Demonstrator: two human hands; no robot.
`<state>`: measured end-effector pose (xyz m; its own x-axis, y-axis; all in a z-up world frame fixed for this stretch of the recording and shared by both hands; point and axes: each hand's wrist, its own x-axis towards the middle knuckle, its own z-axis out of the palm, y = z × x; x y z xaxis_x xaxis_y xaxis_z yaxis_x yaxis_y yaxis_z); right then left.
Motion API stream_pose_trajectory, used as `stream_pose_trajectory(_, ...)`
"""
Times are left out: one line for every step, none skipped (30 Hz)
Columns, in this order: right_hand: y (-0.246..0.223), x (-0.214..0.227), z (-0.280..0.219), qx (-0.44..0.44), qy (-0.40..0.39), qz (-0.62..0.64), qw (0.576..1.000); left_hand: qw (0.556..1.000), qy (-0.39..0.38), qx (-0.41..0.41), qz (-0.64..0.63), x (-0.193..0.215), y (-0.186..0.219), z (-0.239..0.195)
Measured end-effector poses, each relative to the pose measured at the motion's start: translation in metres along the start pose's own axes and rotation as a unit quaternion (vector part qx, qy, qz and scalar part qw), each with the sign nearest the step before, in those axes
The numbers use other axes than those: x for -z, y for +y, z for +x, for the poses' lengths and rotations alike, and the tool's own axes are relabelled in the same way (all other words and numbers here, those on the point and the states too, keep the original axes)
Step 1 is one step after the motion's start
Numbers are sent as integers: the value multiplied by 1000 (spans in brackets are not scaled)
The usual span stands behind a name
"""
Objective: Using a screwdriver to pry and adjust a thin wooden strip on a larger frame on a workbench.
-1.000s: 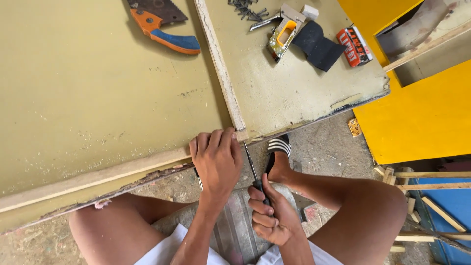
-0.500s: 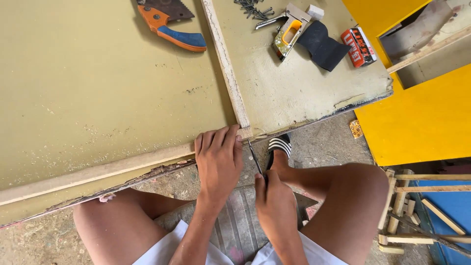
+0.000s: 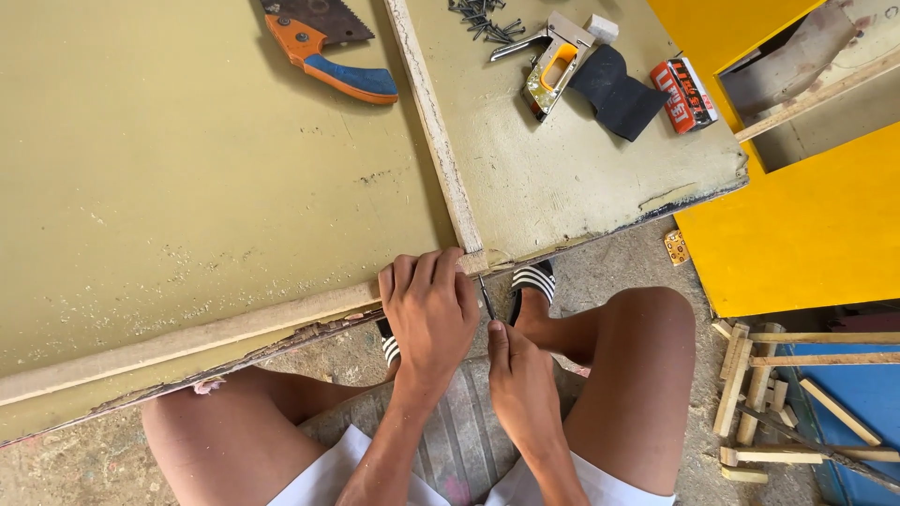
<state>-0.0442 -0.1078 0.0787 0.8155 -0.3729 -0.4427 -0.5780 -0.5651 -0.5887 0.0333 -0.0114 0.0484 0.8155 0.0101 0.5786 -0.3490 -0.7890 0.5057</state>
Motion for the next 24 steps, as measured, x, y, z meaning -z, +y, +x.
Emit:
stream_pose_trajectory(1, 0, 2, 0, -1, -1, 1000, 1000, 0, 1, 0, 0, 1, 0)
stream_pose_trajectory(2, 0, 4, 6, -4, 11, 1000, 1000, 2, 5, -1, 0, 1, 1)
stream_pose_trajectory(5, 0, 5, 8, -7, 23, 1000, 1000, 1, 9, -2, 1, 2, 0)
stream_pose_trajectory(1, -2, 4, 6, -8, 23, 1000, 1000, -2, 10, -2, 1, 2, 0)
stream_pose_trajectory(-3, -3, 4, -101, -91, 241, 961, 1000, -1, 7, -2, 2, 2, 0)
stream_pose_trajectory(-7, -4, 3, -200, -167, 444, 858, 1000, 0, 4, -2, 3, 2, 1)
stream_pose_trajectory(-3, 1, 7, -195, -169, 447, 856, 1000, 2, -1, 2, 5, 2, 3)
stream_pose_trajectory(2, 6, 11, -216, -226, 469, 826, 1000, 1, -3, -8, 6, 2, 4)
stream_pose_trajectory(8, 12, 13, -241, -283, 485, 792, 1000, -4, 1, -17, 9, 4, 2)
stream_pose_trajectory(11, 12, 20, -241, -286, 485, 790, 1000, -5, 1, -13, 9, 1, 5)
stream_pose_trajectory(18, 14, 24, -233, -317, 503, 769, 1000, 1, 2, -14, 7, 2, 4)
stream_pose_trajectory(24, 15, 27, -225, -348, 520, 747, 1000, 7, 2, -15, 6, 3, 4)
stream_pose_trajectory(40, 4, 32, -224, -346, 519, 749, 1000, 8, 3, -17, 4, 3, 3)
stream_pose_trajectory(55, -6, 36, -202, -456, 664, 557, 1000, 13, 6, -14, 3, 4, 3)
stream_pose_trajectory(69, -18, 40, -167, -537, 760, 325, 1000, 16, 9, -9, 3, 3, 3)
stream_pose_trajectory(66, -23, 35, -168, -537, 760, 326, 1000, 16, 10, -9, 6, 5, 0)
stream_pose_trajectory(60, -32, 34, -134, -554, 787, 235, 1000, 8, 7, -14, 7, 4, 3)
stream_pose_trajectory(54, -40, 34, -101, -567, 805, 142, 1000, 0, 4, -18, 8, 2, 4)
stream_pose_trajectory(56, -38, 37, -104, -567, 806, 137, 1000, -4, 4, -14, 9, 3, 7)
stream_pose_trajectory(58, -36, 41, -105, -572, 797, 162, 1000, -7, 1, -17, 10, 3, 9)
stream_pose_trajectory(61, -34, 45, -107, -579, 786, 190, 1000, -8, 1, -21, 11, 2, 9)
stream_pose_trajectory(68, -30, 46, -112, -580, 785, 188, 1000, -9, 4, -17, 13, 1, 6)
stream_pose_trajectory(73, -24, 48, -111, -579, 761, 272, 1000, -15, -1, -21, 12, 1, 6)
stream_pose_trajectory(79, -18, 51, -110, -574, 730, 355, 999, -21, -5, -25, 12, 1, 5)
